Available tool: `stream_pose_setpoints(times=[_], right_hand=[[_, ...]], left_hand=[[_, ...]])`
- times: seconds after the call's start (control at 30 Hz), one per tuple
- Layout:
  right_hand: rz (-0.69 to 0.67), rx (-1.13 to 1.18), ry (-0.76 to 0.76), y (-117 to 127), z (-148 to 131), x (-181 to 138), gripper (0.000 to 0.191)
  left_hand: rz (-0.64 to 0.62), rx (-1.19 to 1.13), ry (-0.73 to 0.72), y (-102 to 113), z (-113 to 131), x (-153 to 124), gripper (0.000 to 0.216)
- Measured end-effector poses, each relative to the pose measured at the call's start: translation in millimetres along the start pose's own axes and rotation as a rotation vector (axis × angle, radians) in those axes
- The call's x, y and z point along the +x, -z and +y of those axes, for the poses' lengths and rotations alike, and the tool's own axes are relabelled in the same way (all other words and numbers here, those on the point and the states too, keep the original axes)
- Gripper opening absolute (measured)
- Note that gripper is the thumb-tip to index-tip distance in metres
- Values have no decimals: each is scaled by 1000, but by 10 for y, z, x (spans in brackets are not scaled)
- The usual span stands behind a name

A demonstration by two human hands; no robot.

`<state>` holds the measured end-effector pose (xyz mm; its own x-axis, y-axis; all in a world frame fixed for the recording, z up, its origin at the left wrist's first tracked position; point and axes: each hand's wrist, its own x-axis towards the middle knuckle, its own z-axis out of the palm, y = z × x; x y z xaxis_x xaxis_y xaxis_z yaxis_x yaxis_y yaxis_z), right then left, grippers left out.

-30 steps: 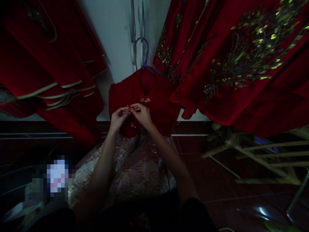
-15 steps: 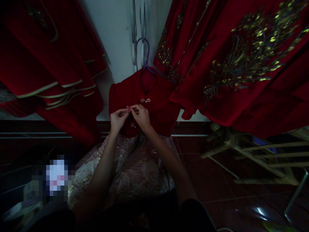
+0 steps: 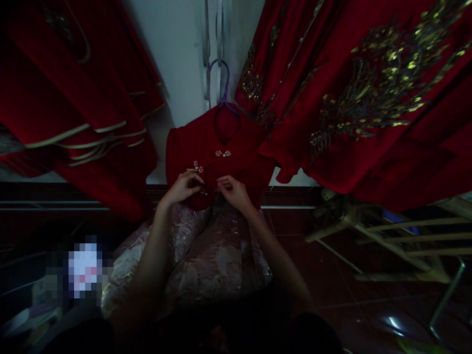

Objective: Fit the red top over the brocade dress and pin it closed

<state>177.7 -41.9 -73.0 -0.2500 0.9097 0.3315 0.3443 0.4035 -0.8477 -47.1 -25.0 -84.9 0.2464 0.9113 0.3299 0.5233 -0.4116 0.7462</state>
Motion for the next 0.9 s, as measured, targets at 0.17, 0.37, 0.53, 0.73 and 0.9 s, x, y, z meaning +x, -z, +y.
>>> stream_pose_setpoints(times=[0.17,0.37,0.53,0.73,0.9], right_hand=[[4,-141,-102,171,55,-122,23],[12,-301,-97,87,127,-93,21],[2,-350,-72,-6,282,-118,25],[18,-342,-32,-102,296,-137,24],[32,-245,-20,-123,277,-135,19]], left_hand=[[-168,535,114,-94,272,-105,33],[-168,676,70,-162,339,-91,13],[-169,684,51,-134,283,-104,16],[-119,682,44,-146,206,-95,14],[-71,602,-39,-96,195,-56,18]])
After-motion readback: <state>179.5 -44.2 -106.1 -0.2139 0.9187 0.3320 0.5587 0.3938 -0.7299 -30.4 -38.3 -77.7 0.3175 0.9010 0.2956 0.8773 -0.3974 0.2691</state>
